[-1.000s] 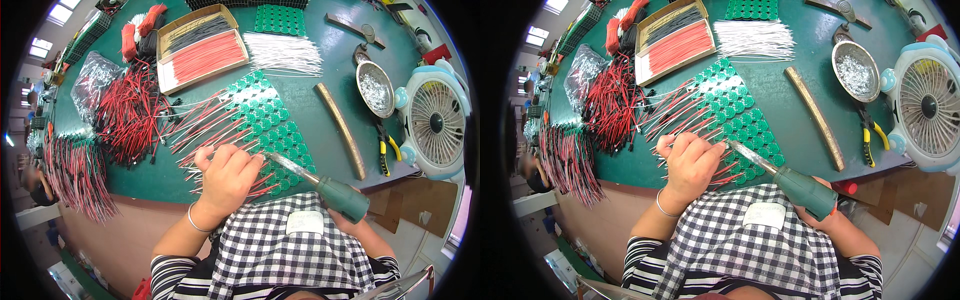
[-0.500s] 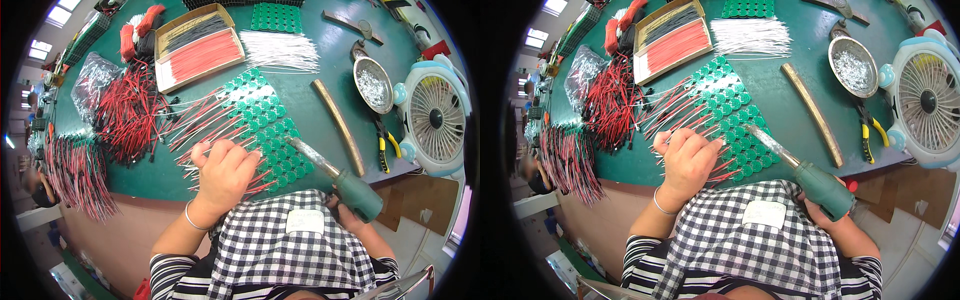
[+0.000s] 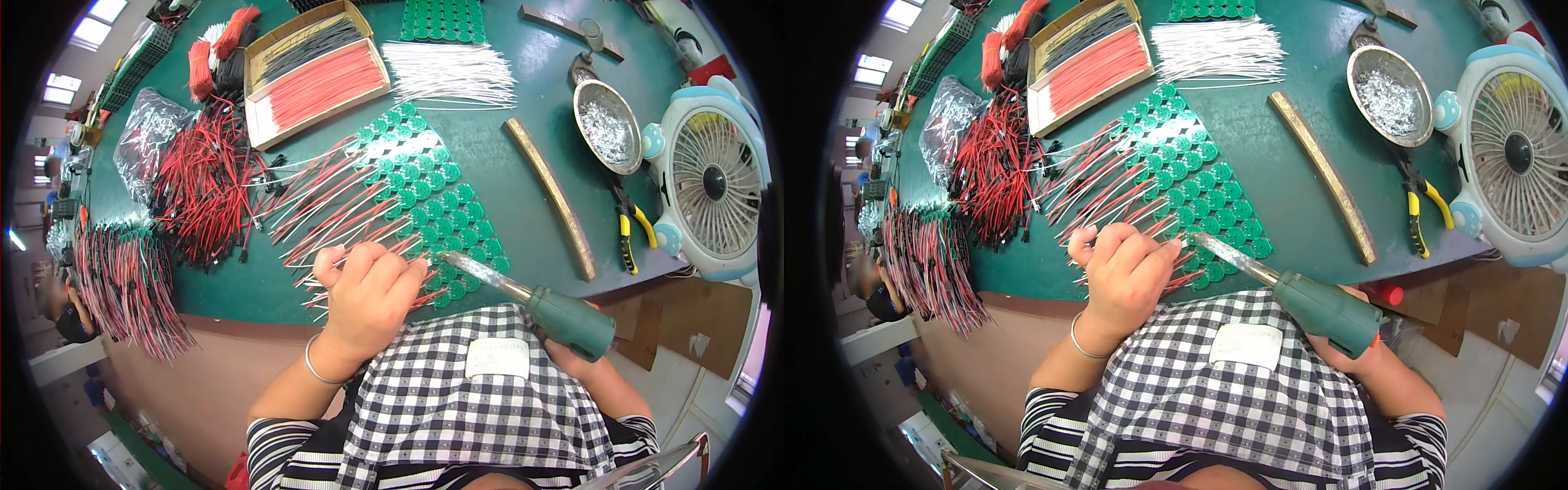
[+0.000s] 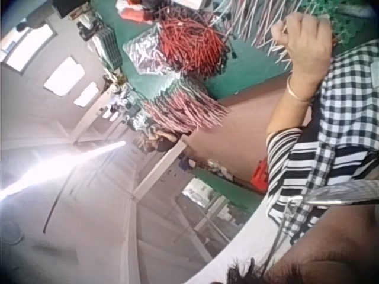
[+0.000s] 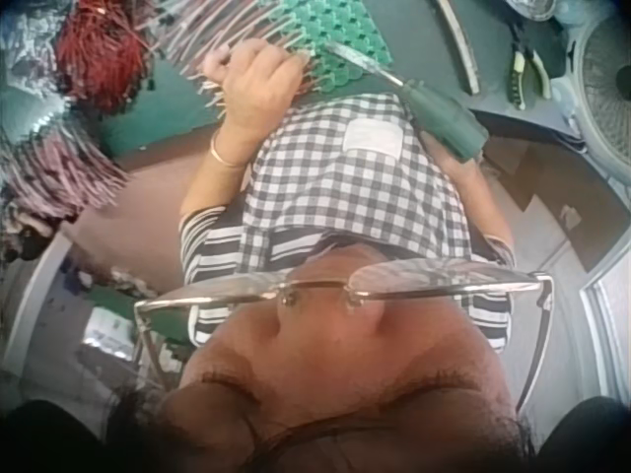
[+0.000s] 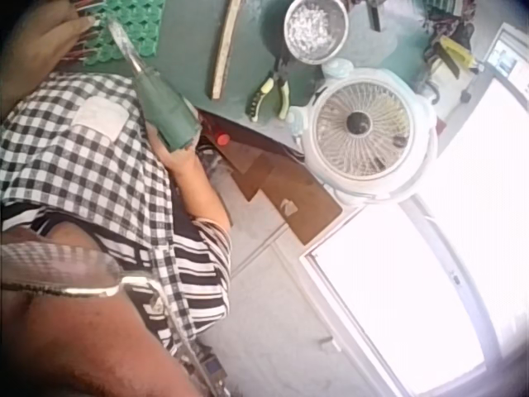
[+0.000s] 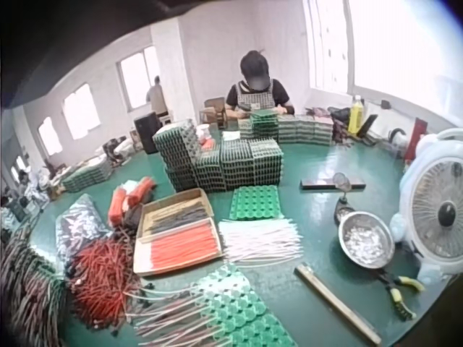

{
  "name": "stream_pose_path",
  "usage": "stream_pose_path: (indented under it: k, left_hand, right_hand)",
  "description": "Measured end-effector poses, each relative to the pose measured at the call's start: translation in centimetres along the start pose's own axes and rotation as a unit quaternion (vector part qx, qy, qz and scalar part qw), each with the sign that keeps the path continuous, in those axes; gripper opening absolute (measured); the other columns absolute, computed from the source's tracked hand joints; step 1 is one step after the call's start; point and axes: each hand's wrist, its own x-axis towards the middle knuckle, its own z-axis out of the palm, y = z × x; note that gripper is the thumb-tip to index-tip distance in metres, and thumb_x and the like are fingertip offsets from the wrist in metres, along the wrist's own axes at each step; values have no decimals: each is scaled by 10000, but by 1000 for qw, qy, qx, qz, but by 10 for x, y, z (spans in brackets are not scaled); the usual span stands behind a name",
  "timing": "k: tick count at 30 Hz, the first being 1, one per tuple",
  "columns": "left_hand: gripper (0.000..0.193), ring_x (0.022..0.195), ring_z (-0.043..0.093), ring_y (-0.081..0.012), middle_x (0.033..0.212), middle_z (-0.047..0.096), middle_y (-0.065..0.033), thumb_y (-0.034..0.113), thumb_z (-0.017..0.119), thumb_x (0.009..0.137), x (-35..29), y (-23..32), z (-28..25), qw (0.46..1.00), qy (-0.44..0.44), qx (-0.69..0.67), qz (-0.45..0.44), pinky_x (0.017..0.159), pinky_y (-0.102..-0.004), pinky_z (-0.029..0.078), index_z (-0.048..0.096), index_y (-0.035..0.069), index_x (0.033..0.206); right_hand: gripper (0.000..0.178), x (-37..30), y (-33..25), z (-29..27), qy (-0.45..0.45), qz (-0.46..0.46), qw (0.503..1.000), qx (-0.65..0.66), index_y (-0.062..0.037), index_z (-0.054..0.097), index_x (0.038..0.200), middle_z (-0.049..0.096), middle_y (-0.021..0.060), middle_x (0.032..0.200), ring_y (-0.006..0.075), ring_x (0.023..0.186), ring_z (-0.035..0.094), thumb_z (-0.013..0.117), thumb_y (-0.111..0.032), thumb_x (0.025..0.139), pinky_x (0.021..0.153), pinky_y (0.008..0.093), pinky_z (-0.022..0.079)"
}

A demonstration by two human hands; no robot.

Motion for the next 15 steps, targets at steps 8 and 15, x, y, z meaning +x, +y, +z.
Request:
stream_pose_path:
  k: [8, 15]
  left_hand:
    - [107, 814, 533, -125, 762, 528, 61, 149, 654, 753, -1, -2, 3, 1000, -2, -3, -2, 884, -429, 251, 684, 160, 855]
    - [104, 817, 529, -122, 758, 520, 62, 155, 650, 752, 0, -4, 3, 1000, -11, -3, 0, 883, -425, 250, 684, 165, 849]
  right_hand:
    - [231, 11, -2, -1, -5, -7, 1000, 8, -47, 674, 948, 678, 92, 885, 283, 795, 650, 646, -111, 727, 761, 379, 502]
    - [222, 7, 0, -3, -9, -24, 1000, 5, -35, 672, 954, 678, 99, 903, 270, 839, 650, 652, -126, 752, 800, 362, 488]
